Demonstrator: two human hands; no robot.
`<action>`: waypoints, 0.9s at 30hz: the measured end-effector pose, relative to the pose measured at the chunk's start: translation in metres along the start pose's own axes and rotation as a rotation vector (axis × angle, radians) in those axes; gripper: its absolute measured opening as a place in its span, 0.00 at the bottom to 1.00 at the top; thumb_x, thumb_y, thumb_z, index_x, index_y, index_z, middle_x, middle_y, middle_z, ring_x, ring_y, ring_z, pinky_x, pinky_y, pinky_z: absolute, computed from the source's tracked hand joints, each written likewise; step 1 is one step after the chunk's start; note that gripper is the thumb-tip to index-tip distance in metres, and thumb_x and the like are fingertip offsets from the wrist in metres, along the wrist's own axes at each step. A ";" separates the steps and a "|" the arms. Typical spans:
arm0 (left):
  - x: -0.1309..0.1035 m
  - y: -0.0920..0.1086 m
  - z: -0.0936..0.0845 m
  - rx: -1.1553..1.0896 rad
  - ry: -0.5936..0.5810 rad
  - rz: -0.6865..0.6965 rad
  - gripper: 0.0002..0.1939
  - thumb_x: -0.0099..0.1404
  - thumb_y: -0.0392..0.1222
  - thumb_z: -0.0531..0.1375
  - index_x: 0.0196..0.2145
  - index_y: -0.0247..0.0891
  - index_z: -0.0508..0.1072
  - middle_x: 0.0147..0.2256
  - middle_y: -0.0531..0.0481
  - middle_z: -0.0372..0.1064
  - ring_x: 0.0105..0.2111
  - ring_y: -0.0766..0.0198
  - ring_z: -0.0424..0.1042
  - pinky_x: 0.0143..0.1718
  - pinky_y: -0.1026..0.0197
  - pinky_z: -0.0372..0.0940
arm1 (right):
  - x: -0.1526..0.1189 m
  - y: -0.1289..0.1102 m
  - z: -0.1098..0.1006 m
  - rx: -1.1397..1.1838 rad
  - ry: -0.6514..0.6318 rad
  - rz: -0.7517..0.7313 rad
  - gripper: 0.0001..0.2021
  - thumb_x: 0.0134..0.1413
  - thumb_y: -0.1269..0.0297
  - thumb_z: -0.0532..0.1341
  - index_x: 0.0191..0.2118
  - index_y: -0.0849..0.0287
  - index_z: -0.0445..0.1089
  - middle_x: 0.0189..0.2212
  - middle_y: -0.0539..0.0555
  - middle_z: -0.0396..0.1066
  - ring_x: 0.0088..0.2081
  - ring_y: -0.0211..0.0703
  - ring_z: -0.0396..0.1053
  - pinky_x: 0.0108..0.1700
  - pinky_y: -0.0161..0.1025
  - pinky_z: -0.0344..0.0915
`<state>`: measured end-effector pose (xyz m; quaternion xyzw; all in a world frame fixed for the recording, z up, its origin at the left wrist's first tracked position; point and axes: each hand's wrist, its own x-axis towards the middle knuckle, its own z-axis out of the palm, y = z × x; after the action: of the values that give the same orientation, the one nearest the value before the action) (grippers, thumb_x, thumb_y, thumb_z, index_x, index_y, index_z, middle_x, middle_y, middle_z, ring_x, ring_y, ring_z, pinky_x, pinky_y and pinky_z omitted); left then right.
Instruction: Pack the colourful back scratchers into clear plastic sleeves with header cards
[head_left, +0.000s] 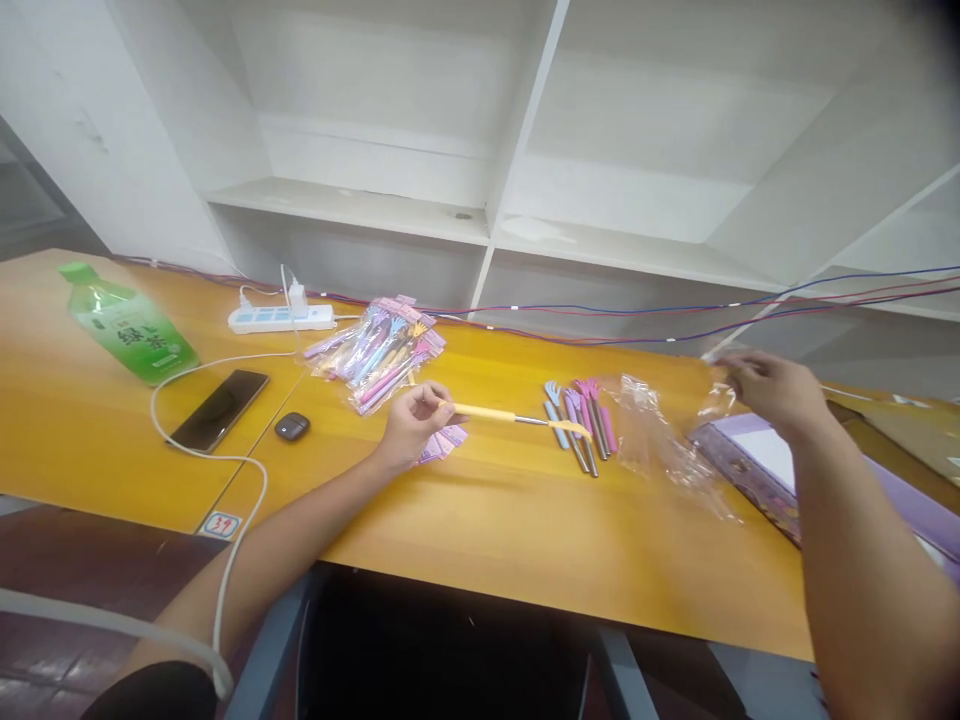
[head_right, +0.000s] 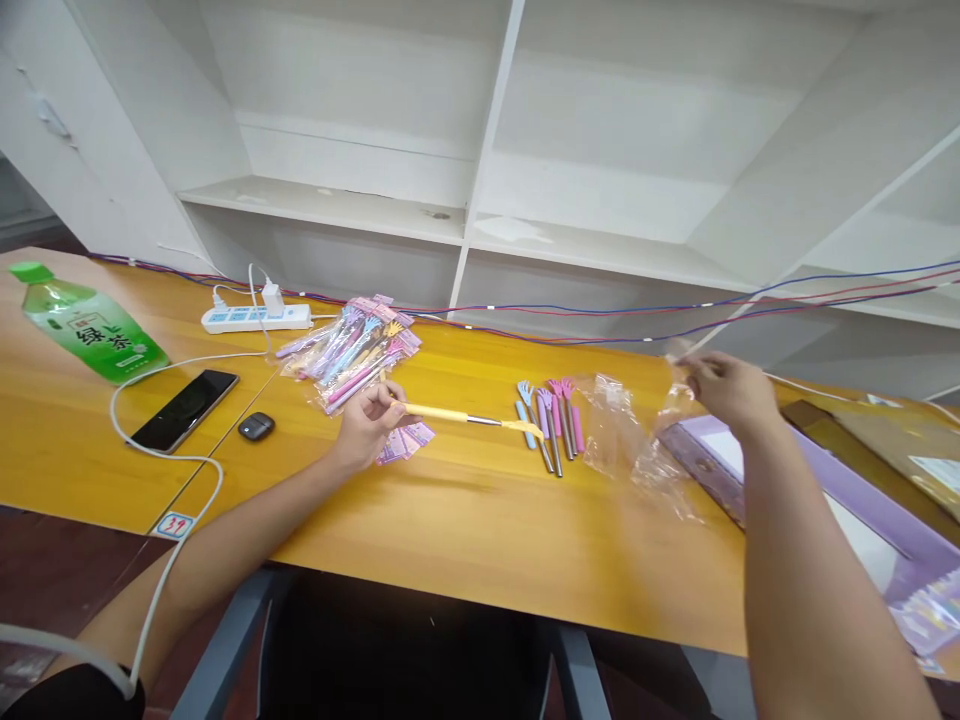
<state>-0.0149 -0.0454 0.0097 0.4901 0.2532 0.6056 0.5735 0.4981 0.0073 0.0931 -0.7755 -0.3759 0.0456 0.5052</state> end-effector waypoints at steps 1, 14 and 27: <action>0.000 -0.001 0.001 -0.014 0.005 -0.014 0.26 0.56 0.53 0.74 0.27 0.35 0.63 0.39 0.52 0.64 0.36 0.69 0.71 0.43 0.52 0.82 | 0.004 0.002 0.000 -0.179 -0.134 -0.008 0.10 0.50 0.74 0.73 0.22 0.59 0.75 0.15 0.49 0.63 0.22 0.40 0.56 0.35 0.46 0.50; 0.009 -0.008 -0.007 -0.087 0.202 0.081 0.22 0.56 0.48 0.74 0.28 0.35 0.65 0.40 0.52 0.65 0.43 0.67 0.72 0.55 0.51 0.75 | -0.176 -0.059 0.098 0.106 -0.855 -0.229 0.10 0.58 0.60 0.64 0.43 0.58 0.71 0.35 0.54 0.71 0.31 0.40 0.66 0.36 0.38 0.63; -0.013 -0.023 0.000 1.342 -0.571 0.130 0.11 0.76 0.48 0.53 0.42 0.39 0.69 0.40 0.43 0.72 0.41 0.54 0.72 0.46 0.51 0.67 | -0.305 -0.067 0.143 0.698 -0.957 0.232 0.30 0.56 0.41 0.65 0.22 0.51 0.47 0.15 0.40 0.41 0.16 0.29 0.40 0.19 0.34 0.38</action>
<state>-0.0065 -0.0525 -0.0143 0.8888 0.3808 0.2016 0.1564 0.1802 -0.0631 -0.0153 -0.4930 -0.4374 0.5651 0.4964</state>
